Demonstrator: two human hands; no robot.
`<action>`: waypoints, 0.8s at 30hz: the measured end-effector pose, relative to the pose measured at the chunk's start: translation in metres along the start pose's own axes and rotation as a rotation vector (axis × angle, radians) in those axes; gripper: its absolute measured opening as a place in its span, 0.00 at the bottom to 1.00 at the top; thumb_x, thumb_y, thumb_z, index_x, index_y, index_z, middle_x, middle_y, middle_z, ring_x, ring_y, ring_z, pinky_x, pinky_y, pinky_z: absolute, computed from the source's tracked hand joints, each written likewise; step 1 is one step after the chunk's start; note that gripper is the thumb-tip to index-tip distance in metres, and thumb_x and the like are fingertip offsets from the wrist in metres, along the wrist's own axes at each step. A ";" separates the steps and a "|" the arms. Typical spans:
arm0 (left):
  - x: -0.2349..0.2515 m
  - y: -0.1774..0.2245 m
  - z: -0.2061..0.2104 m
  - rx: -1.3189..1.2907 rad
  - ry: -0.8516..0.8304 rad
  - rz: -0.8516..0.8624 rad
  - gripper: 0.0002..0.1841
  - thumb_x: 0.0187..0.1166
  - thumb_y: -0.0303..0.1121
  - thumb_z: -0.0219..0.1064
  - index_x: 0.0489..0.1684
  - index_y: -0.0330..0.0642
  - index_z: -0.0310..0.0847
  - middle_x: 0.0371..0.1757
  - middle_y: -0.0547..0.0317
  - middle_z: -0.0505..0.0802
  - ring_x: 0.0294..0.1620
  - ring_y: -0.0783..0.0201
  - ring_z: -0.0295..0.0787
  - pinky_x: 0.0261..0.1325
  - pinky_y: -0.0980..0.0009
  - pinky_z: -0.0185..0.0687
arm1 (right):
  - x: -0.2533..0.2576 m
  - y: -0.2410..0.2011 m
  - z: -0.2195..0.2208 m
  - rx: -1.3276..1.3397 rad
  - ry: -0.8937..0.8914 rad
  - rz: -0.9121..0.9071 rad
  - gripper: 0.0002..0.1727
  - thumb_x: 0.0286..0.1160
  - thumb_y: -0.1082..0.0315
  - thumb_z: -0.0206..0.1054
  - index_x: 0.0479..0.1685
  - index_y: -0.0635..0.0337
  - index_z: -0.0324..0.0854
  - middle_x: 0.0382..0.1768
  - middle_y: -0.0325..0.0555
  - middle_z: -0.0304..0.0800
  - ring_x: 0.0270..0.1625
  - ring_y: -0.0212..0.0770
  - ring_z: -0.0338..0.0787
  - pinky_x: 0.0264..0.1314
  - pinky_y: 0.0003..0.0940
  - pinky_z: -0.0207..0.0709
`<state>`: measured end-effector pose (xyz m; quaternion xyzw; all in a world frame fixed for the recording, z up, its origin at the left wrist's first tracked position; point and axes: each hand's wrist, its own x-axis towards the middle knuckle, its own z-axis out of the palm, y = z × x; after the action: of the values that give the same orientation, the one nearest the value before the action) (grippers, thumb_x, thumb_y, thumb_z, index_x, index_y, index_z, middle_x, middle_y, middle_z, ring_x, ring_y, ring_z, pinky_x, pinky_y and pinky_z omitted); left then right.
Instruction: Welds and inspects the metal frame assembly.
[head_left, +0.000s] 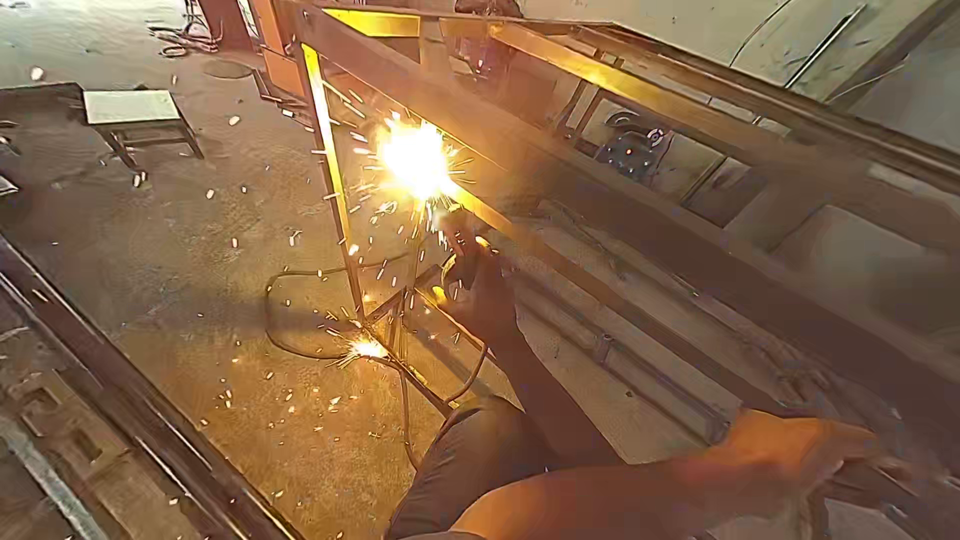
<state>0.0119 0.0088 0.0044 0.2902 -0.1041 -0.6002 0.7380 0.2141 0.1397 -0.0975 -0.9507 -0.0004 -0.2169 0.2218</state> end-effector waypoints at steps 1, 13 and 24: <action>0.002 -0.002 -0.001 -0.003 -0.026 0.036 0.12 0.85 0.27 0.62 0.58 0.28 0.78 0.49 0.43 0.89 0.48 0.55 0.87 0.55 0.55 0.88 | -0.004 0.006 0.006 0.007 0.106 -0.132 0.64 0.46 0.41 0.87 0.87 0.64 0.58 0.67 0.63 0.83 0.55 0.56 0.92 0.46 0.54 0.89; 0.005 -0.003 0.001 -0.041 -0.022 0.014 0.04 0.82 0.24 0.62 0.48 0.33 0.78 0.36 0.52 0.86 0.33 0.63 0.85 0.40 0.67 0.88 | -0.004 0.003 0.014 -0.104 0.202 -0.159 0.63 0.47 0.41 0.86 0.86 0.65 0.60 0.64 0.60 0.83 0.47 0.50 0.93 0.38 0.47 0.90; 0.009 -0.006 0.000 -0.056 -0.039 0.026 0.04 0.81 0.23 0.63 0.47 0.34 0.77 0.37 0.51 0.88 0.36 0.61 0.87 0.44 0.63 0.89 | 0.000 0.004 0.015 -0.086 0.180 -0.108 0.61 0.49 0.41 0.85 0.86 0.62 0.60 0.60 0.58 0.83 0.46 0.50 0.92 0.37 0.48 0.89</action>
<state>0.0098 -0.0003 -0.0009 0.2563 -0.1055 -0.5987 0.7515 0.2204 0.1424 -0.1114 -0.9345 -0.0226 -0.3131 0.1680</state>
